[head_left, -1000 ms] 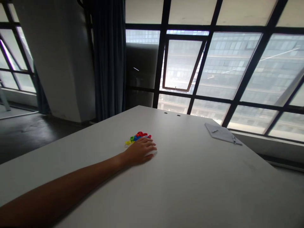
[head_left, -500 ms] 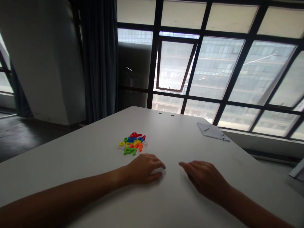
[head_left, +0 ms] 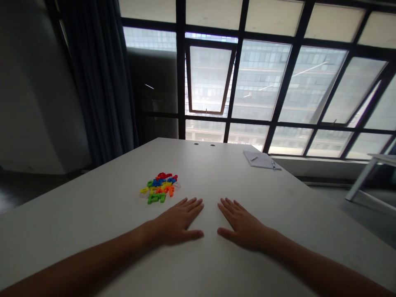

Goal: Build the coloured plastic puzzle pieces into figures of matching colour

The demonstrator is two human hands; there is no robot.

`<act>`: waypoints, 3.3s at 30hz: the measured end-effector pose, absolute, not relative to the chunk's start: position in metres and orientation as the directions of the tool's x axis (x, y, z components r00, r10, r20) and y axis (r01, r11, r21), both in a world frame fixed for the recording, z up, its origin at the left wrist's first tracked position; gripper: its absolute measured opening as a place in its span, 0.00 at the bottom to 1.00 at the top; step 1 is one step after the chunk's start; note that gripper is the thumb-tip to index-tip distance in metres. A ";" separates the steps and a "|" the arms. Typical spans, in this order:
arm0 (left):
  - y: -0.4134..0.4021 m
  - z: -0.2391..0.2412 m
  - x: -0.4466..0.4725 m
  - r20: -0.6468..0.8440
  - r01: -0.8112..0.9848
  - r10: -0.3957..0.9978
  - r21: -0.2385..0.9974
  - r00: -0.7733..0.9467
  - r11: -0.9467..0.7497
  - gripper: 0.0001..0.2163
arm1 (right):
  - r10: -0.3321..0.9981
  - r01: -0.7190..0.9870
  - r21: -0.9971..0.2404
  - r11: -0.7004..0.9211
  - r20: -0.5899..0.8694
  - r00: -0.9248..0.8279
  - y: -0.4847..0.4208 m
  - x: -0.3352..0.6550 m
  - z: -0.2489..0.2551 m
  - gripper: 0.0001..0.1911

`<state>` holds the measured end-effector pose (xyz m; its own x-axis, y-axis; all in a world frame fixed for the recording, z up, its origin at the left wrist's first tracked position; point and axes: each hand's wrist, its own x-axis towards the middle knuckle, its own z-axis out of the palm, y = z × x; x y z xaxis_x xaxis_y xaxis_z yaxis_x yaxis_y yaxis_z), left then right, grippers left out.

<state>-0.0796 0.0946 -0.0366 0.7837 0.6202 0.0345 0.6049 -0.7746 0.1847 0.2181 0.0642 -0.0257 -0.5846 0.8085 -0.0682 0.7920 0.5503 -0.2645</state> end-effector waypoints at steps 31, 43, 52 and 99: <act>0.093 -0.031 -0.078 0.045 0.612 0.638 0.238 0.769 -0.754 0.38 | 0.814 0.787 -0.238 0.569 0.030 -0.580 0.068 0.219 -0.033 0.44; 0.100 -0.023 -0.084 0.169 0.600 0.607 0.099 0.776 -0.794 0.32 | 0.840 0.797 -0.277 0.536 0.089 -0.535 0.063 0.220 -0.031 0.40; 0.182 -0.021 -0.186 0.346 0.865 0.799 -0.087 0.492 -0.495 0.40 | 0.848 0.800 -0.285 0.529 0.133 -0.513 0.060 0.222 -0.038 0.37; 0.091 0.007 -0.028 -0.067 0.547 0.589 0.466 0.806 -0.696 0.36 | 0.824 0.710 -0.526 0.468 -0.030 -0.566 0.075 0.250 -0.015 0.57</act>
<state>-0.0281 0.0914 0.0068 0.8055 0.5887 -0.0673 0.5472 -0.6955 0.4656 0.2500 0.0745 -0.0150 -0.5657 0.8240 -0.0299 0.7100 0.4684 -0.5258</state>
